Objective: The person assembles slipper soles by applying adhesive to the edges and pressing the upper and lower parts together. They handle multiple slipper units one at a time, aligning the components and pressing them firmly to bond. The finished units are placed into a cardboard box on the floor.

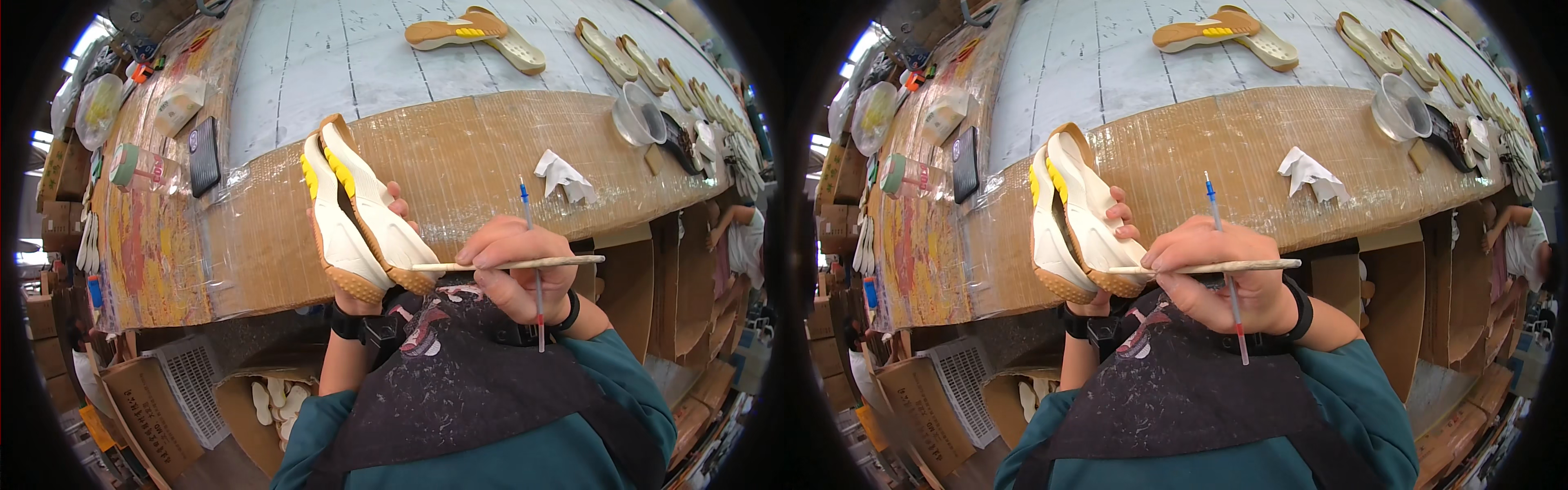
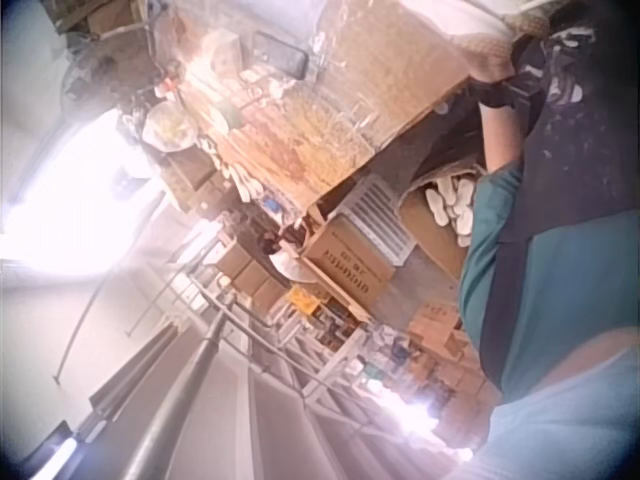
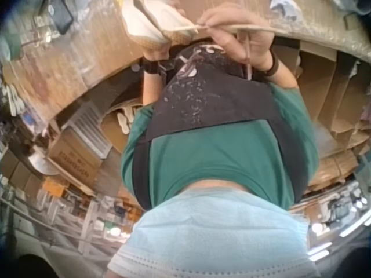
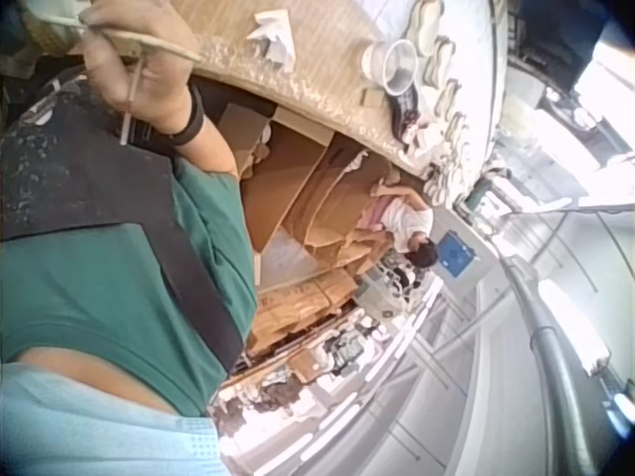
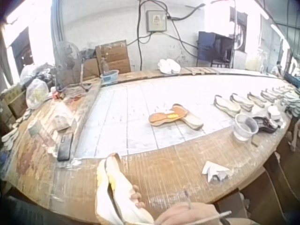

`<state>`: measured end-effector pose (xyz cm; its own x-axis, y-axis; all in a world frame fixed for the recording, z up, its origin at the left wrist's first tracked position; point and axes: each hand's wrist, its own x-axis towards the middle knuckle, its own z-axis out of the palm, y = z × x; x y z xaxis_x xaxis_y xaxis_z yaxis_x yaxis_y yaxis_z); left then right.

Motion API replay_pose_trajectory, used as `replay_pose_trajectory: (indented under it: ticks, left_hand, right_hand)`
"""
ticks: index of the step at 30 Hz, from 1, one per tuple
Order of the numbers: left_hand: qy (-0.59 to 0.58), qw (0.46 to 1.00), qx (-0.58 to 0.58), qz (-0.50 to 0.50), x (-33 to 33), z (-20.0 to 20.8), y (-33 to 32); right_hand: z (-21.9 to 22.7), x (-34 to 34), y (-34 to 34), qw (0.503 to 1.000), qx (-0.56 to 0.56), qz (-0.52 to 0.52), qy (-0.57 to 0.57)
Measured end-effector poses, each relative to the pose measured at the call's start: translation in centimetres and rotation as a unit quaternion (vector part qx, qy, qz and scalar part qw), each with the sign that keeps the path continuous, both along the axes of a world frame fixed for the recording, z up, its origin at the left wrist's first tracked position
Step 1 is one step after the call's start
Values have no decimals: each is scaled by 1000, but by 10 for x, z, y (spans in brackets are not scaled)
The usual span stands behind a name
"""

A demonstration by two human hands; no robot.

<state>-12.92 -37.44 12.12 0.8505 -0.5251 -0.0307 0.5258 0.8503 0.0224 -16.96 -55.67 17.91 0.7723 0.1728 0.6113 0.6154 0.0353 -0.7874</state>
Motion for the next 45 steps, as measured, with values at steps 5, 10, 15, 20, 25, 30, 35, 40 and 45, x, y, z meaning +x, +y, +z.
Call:
replay_pose_trajectory:
  ticks: [5, 10, 15, 20, 25, 30, 35, 40, 45]
  left_hand:
    - [40, 999, -31, -4, -1, 2, 0]
    - [33, 999, -36, -4, 2, 2, 2]
    - [21, 999, 31, 24, 8, -16, 1]
    - [21, 999, 30, 13, 7, -10, -5]
    - [56, 998, 35, 24, 5, -5, -4]
    - [-1, 1000, 25, 16, 3, -3, -3]
    - [70, 991, 111, 38, 1, 2, -11]
    - [45, 988, 148, 25, -9, -9, -8]
    - [54, 988, 138, 52, -12, 4, -14]
  right_hand:
    - [-4, 8, -33, 983, 119, -140, -3]
    - [6, 49, -175, 879, -2, -476, -24]
    - [-39, 88, -362, 673, -354, -647, 59]
    - [-60, 95, -389, 641, -421, -594, 243]
    - [-61, 99, -372, 656, -394, -608, 212]
    - [-21, 94, -280, 798, -221, -554, 84]
    - [20, 30, -103, 947, 72, -295, 103]
    - [19, 3, -12, 997, 40, -34, 56]
    - [20, 8, 1, 999, 2, 37, 40]
